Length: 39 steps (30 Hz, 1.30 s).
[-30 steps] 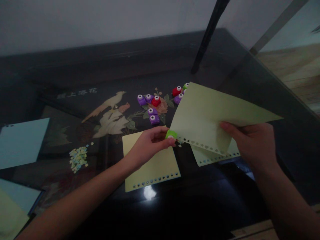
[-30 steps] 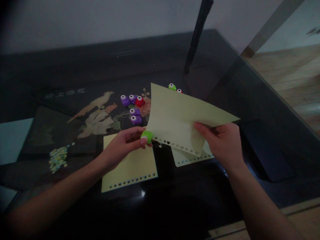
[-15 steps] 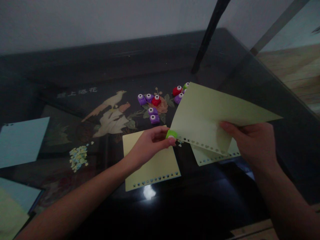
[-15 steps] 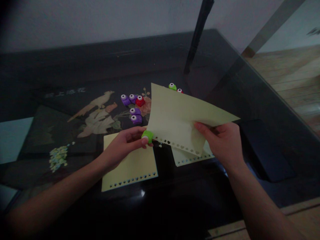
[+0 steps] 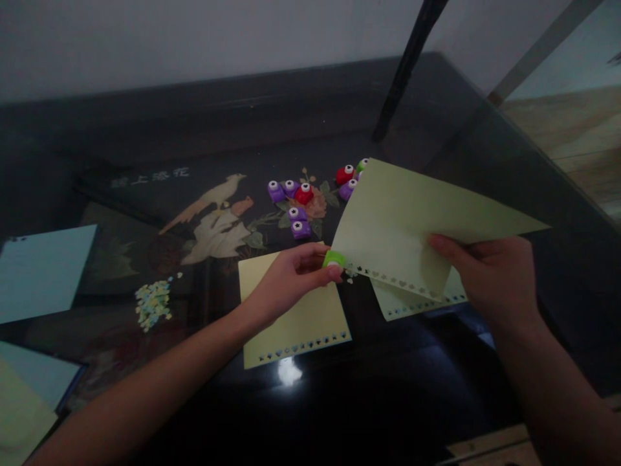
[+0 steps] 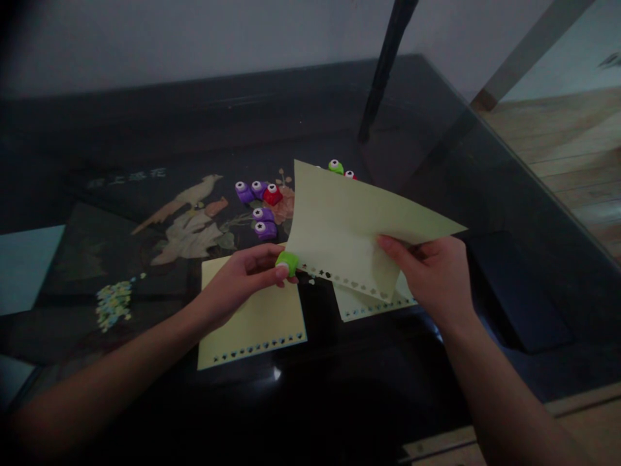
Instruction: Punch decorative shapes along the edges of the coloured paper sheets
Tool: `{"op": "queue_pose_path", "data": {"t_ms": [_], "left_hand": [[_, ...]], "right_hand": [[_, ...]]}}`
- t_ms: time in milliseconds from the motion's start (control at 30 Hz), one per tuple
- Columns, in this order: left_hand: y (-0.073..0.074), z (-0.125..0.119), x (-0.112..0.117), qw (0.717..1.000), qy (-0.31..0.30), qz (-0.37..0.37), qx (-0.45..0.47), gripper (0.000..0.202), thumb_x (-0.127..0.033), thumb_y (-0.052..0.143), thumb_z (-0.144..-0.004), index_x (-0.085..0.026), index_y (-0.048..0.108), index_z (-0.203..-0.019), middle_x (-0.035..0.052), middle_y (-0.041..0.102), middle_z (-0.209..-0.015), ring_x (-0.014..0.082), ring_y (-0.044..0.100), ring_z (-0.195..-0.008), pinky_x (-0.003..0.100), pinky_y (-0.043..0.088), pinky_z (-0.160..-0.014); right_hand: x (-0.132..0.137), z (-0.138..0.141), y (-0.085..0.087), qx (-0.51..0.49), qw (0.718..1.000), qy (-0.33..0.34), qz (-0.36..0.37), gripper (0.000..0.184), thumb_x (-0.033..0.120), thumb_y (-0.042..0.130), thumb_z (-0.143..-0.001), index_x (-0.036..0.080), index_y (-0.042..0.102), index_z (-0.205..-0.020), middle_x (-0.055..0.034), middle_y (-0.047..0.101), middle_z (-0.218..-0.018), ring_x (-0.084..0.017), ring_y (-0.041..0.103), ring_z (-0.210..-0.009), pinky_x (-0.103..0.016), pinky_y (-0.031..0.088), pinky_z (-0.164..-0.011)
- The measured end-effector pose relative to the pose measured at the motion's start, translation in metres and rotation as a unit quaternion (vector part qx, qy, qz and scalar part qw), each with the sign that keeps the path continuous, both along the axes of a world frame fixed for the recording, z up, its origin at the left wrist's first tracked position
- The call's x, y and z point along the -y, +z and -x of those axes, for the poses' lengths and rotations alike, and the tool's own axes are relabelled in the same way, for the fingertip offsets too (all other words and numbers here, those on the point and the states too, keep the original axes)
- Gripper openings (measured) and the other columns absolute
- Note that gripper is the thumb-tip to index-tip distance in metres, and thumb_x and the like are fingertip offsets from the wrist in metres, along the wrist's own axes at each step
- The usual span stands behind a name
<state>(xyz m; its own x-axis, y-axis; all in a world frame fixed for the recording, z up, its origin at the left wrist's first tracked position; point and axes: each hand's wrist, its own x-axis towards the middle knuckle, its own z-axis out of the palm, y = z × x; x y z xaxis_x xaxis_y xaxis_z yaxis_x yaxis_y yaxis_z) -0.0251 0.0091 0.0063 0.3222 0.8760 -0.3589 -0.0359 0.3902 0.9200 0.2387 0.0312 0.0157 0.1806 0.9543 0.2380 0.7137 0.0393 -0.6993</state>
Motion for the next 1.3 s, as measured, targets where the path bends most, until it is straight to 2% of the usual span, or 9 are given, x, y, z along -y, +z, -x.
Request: {"op": "queue_pose_path", "data": {"t_ms": [133, 267, 433, 800, 933, 1033, 1200, 1300], "left_hand": [[0.0002, 0.0000, 0.0003, 1.000, 0.000, 0.000, 0.002, 0.026, -0.029, 0.072, -0.073, -0.014, 0.065, -0.094, 0.0053, 0.072, -0.087, 0.0142, 0.065, -0.077, 0.025, 0.046, -0.069], [0.0019, -0.0003, 0.0004, 1.000, 0.003, -0.001, 0.001, 0.026, -0.029, 0.071, -0.074, -0.014, 0.064, -0.094, 0.0059, 0.072, -0.088, 0.0145, 0.065, -0.078, 0.025, 0.045, -0.068], [0.0028, -0.0005, 0.0000, 1.000, 0.005, 0.003, -0.007, 0.028, -0.030, 0.071, -0.074, -0.014, 0.064, -0.096, 0.0081, 0.072, -0.095, 0.0164, 0.066, -0.080, 0.027, 0.046, -0.068], [0.0032, -0.0002, -0.0005, 1.000, 0.010, 0.007, -0.001, 0.029, -0.029, 0.071, -0.072, -0.014, 0.063, -0.095, 0.0059, 0.072, -0.088, 0.0154, 0.066, -0.076, 0.026, 0.047, -0.066], [0.0030, -0.0004, -0.0009, 1.000, 0.009, 0.005, 0.004, 0.028, -0.028, 0.071, -0.072, -0.013, 0.063, -0.094, 0.0062, 0.072, -0.087, 0.0149, 0.066, -0.074, 0.025, 0.046, -0.065], [0.0032, -0.0010, -0.0009, 1.000, 0.012, 0.009, 0.005, 0.029, -0.029, 0.072, -0.072, -0.014, 0.062, -0.095, 0.0061, 0.072, -0.087, 0.0149, 0.066, -0.073, 0.025, 0.046, -0.064], [0.0029, -0.0008, -0.0003, 1.000, 0.012, 0.009, 0.004, 0.030, -0.029, 0.072, -0.071, -0.014, 0.063, -0.095, 0.0067, 0.072, -0.088, 0.0153, 0.066, -0.073, 0.026, 0.046, -0.064], [0.0016, -0.0002, -0.0003, 1.000, 0.011, 0.006, 0.000, 0.030, -0.030, 0.072, -0.072, -0.014, 0.063, -0.096, 0.0072, 0.073, -0.089, 0.0163, 0.067, -0.075, 0.027, 0.046, -0.065]], "right_hand": [[0.0000, 0.0001, -0.0021, -0.013, 1.000, 0.008, -0.016, 0.019, 0.040, 0.071, -0.064, 0.023, 0.070, -0.057, -0.0004, 0.071, -0.059, -0.021, 0.065, -0.056, -0.032, 0.045, -0.052], [-0.0006, -0.0003, -0.0025, -0.011, 1.000, 0.005, -0.013, 0.018, 0.040, 0.072, -0.064, 0.023, 0.072, -0.060, -0.0005, 0.071, -0.059, -0.022, 0.066, -0.057, -0.033, 0.048, -0.054], [0.0001, -0.0007, -0.0010, -0.005, 1.000, 0.007, -0.012, 0.020, 0.040, 0.072, -0.064, 0.023, 0.070, -0.055, -0.0002, 0.070, -0.056, -0.022, 0.065, -0.055, -0.034, 0.048, -0.053], [-0.0005, -0.0028, -0.0036, 0.010, 1.000, -0.006, -0.005, 0.029, 0.042, 0.072, -0.063, 0.021, 0.063, -0.046, 0.0002, 0.063, -0.046, -0.019, 0.059, -0.048, -0.031, 0.041, -0.048], [0.0001, -0.0026, -0.0032, 0.008, 1.000, 0.002, -0.012, 0.026, 0.042, 0.071, -0.064, 0.021, 0.065, -0.049, -0.0005, 0.066, -0.050, -0.021, 0.062, -0.053, -0.031, 0.042, -0.049], [0.0008, -0.0017, -0.0020, 0.010, 1.000, -0.001, -0.009, 0.030, 0.042, 0.071, -0.063, 0.022, 0.061, -0.043, 0.0005, 0.061, -0.044, -0.021, 0.059, -0.049, -0.032, 0.041, -0.048], [0.0006, -0.0005, -0.0015, 0.000, 1.000, -0.006, -0.005, 0.029, 0.043, 0.072, -0.062, 0.022, 0.061, -0.045, 0.0013, 0.059, -0.044, -0.019, 0.056, -0.047, -0.032, 0.042, -0.049], [0.0003, -0.0012, -0.0020, 0.013, 1.000, -0.010, -0.001, 0.035, 0.045, 0.071, -0.063, 0.022, 0.057, -0.040, 0.0014, 0.056, -0.041, -0.018, 0.055, -0.046, -0.032, 0.041, -0.049]]}}
